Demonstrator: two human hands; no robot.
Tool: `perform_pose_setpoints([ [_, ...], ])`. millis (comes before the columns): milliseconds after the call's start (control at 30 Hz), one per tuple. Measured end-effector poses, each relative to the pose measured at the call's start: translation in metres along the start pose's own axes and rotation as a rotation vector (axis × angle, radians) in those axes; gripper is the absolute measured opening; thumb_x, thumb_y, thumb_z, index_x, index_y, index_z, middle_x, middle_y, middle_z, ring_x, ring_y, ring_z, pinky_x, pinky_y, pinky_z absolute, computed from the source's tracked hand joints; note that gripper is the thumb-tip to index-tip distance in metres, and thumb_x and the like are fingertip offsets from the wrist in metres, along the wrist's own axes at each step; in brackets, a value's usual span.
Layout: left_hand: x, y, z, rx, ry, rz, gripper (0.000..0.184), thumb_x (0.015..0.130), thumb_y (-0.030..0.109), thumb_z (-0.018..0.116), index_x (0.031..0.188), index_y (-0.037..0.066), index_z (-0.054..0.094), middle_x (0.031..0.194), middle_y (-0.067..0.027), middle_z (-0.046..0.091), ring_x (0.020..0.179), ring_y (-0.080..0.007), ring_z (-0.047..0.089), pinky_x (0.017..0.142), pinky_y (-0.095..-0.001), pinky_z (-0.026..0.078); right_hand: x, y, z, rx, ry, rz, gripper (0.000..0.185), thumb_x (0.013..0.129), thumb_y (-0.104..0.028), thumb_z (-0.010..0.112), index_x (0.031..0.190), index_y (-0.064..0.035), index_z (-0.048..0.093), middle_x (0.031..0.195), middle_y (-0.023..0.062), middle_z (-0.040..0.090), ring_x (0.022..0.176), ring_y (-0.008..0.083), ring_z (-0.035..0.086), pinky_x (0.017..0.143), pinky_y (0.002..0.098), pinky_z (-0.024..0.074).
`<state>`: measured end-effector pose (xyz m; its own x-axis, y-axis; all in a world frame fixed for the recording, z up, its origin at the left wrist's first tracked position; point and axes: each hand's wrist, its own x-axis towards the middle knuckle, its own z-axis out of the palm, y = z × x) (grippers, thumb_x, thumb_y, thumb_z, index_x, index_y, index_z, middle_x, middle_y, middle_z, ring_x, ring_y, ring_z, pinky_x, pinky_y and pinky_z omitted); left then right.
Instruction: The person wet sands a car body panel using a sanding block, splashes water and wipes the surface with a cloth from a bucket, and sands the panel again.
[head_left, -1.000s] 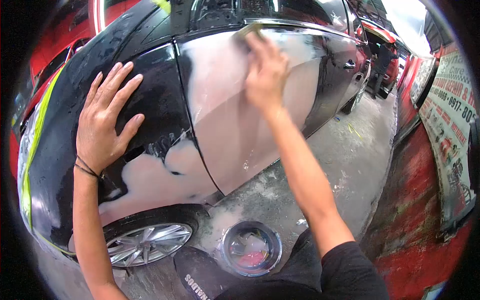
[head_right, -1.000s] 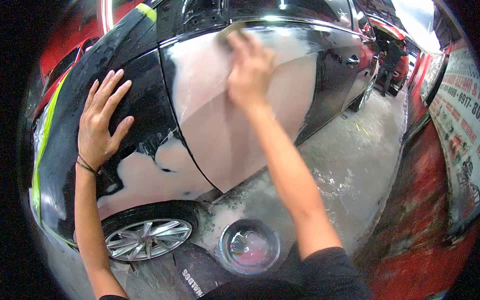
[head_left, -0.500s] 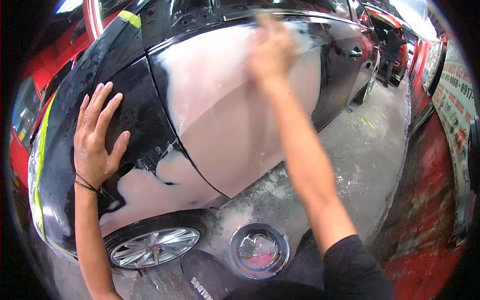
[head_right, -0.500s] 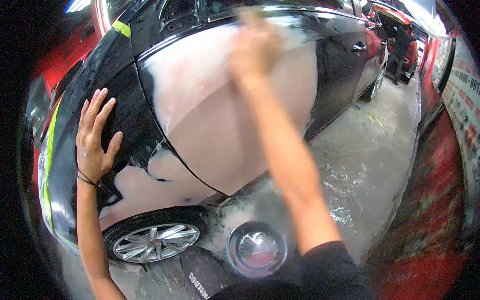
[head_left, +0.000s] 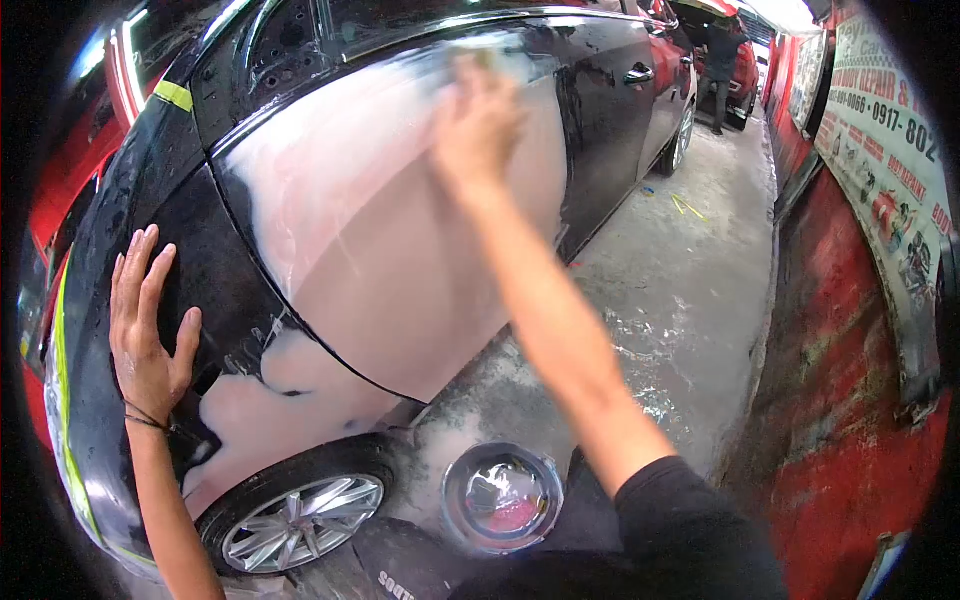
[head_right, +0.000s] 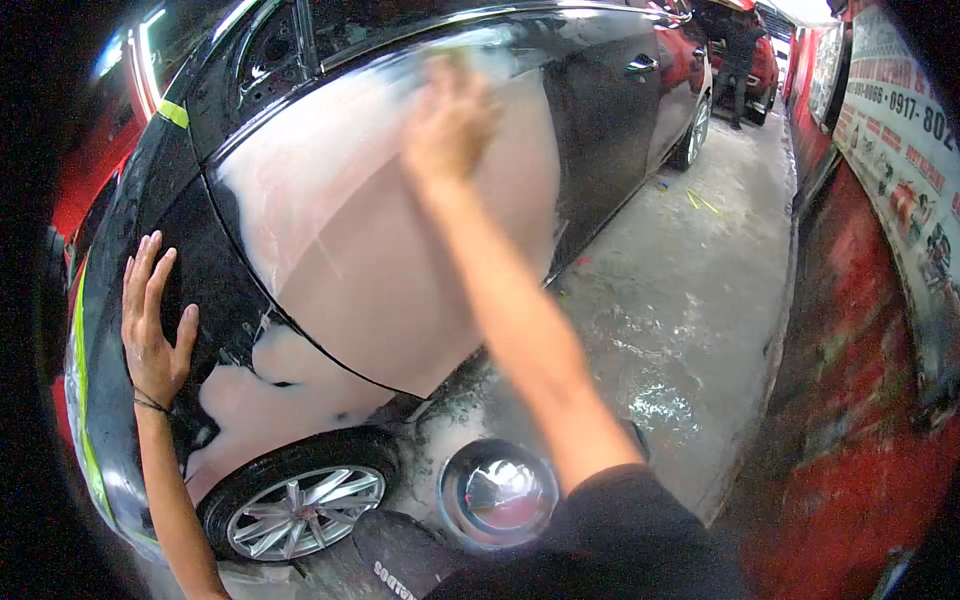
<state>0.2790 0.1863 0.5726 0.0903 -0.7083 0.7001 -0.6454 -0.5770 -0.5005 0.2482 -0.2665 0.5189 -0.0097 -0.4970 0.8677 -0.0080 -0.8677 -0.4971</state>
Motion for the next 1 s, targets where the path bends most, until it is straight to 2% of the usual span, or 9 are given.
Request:
perform_pose_setpoints([
  [133, 0.002, 0.004, -0.005, -0.056, -0.007, 0.023, 0.067, 0.096, 0.015, 0.075, 0.161, 0.01, 0.061, 0.174, -0.0189, 0.052, 0.165, -0.0385, 0.044, 0.139, -0.0567, 0.028, -0.134, -0.094, -0.035, 0.314, -0.173, -0.47, 0.043, 0.11, -0.023, 0.063, 0.152, -0.0188, 0.067, 0.148, 0.0203, 0.064, 0.14, 0.0455, 0.057, 0.119, 0.0601, 0.0437],
  [233, 0.002, 0.007, -0.011, -0.087, -0.014, 0.017, 0.067, 0.095, 0.017, 0.077, 0.159, 0.008, 0.062, 0.172, -0.0202, 0.053, 0.164, -0.0393, 0.045, 0.138, -0.0566, 0.029, -0.085, -0.036, -0.036, 0.172, -0.158, -0.71, 0.043, 0.11, -0.023, 0.064, 0.152, -0.0177, 0.069, 0.151, 0.0175, 0.066, 0.144, 0.042, 0.057, 0.119, 0.0583, 0.0444],
  [300, 0.0, 0.005, -0.009, -0.079, -0.009, 0.001, 0.066, 0.095, 0.018, 0.077, 0.159, 0.008, 0.062, 0.172, -0.0194, 0.053, 0.164, -0.0394, 0.044, 0.138, -0.0565, 0.028, -0.03, 0.02, -0.033, 0.031, -0.102, -0.561, 0.047, 0.111, -0.024, 0.065, 0.157, -0.0197, 0.066, 0.164, 0.0142, 0.061, 0.145, 0.0414, 0.06, 0.119, 0.0596, 0.0455],
  [400, -0.001, 0.003, -0.005, -0.068, -0.005, -0.013, 0.066, 0.095, 0.018, 0.076, 0.159, 0.008, 0.062, 0.173, -0.0188, 0.053, 0.165, -0.0397, 0.043, 0.139, -0.0562, 0.027, 0.025, 0.096, -0.017, -0.059, -0.04, -0.09, 0.047, 0.109, -0.026, 0.068, 0.155, -0.0137, 0.067, 0.149, 0.0234, 0.062, 0.136, 0.0431, 0.063, 0.117, 0.0593, 0.0487],
  [467, -0.001, 0.003, -0.004, -0.068, 0.007, -0.018, 0.066, 0.094, 0.018, 0.076, 0.158, 0.009, 0.062, 0.173, -0.0186, 0.053, 0.165, -0.0396, 0.044, 0.139, -0.0563, 0.027, 0.006, 0.06, -0.015, -0.029, -0.02, 0.059, 0.048, 0.109, -0.027, 0.069, 0.154, -0.0141, 0.067, 0.152, 0.0254, 0.06, 0.137, 0.0453, 0.061, 0.117, 0.0597, 0.0483],
  [600, -0.004, 0.001, -0.004, -0.069, -0.005, -0.018, 0.065, 0.096, 0.02, 0.075, 0.159, 0.01, 0.062, 0.174, -0.0174, 0.053, 0.165, -0.0384, 0.044, 0.139, -0.056, 0.028, -0.117, -0.078, -0.035, 0.114, -0.066, -0.354, 0.051, 0.106, -0.022, 0.071, 0.157, -0.0181, 0.067, 0.159, 0.0247, 0.058, 0.14, 0.0473, 0.059, 0.118, 0.0595, 0.0455],
  [767, -0.005, -0.003, -0.003, -0.063, 0.029, 0.009, 0.064, 0.097, 0.021, 0.076, 0.159, 0.011, 0.063, 0.172, -0.0154, 0.055, 0.164, -0.037, 0.046, 0.138, -0.0542, 0.03, -0.074, -0.033, -0.042, 0.162, -0.133, -0.706, 0.053, 0.103, -0.022, 0.074, 0.156, -0.0205, 0.068, 0.148, 0.0191, 0.069, 0.14, 0.0426, 0.062, 0.117, 0.0554, 0.0469],
  [900, -0.008, -0.006, 0.003, -0.079, 0.078, -0.01, 0.061, 0.097, 0.021, 0.077, 0.156, 0.014, 0.066, 0.169, -0.0123, 0.059, 0.162, -0.0343, 0.049, 0.138, -0.0536, 0.033, 0.004, 0.036, -0.021, 0.092, -0.054, -0.104, 0.049, 0.109, -0.024, 0.069, 0.156, -0.0138, 0.068, 0.153, 0.0236, 0.065, 0.142, 0.0429, 0.06, 0.122, 0.0561, 0.0431],
  [1000, -0.011, -0.005, 0.007, -0.087, 0.123, -0.023, 0.058, 0.097, 0.023, 0.078, 0.154, 0.016, 0.068, 0.169, -0.0114, 0.059, 0.161, -0.033, 0.05, 0.137, -0.0527, 0.034, -0.043, -0.006, -0.021, 0.029, -0.051, -0.196, 0.049, 0.107, -0.02, 0.071, 0.155, -0.0133, 0.069, 0.154, 0.0229, 0.064, 0.146, 0.0435, 0.057, 0.123, 0.0558, 0.041],
])
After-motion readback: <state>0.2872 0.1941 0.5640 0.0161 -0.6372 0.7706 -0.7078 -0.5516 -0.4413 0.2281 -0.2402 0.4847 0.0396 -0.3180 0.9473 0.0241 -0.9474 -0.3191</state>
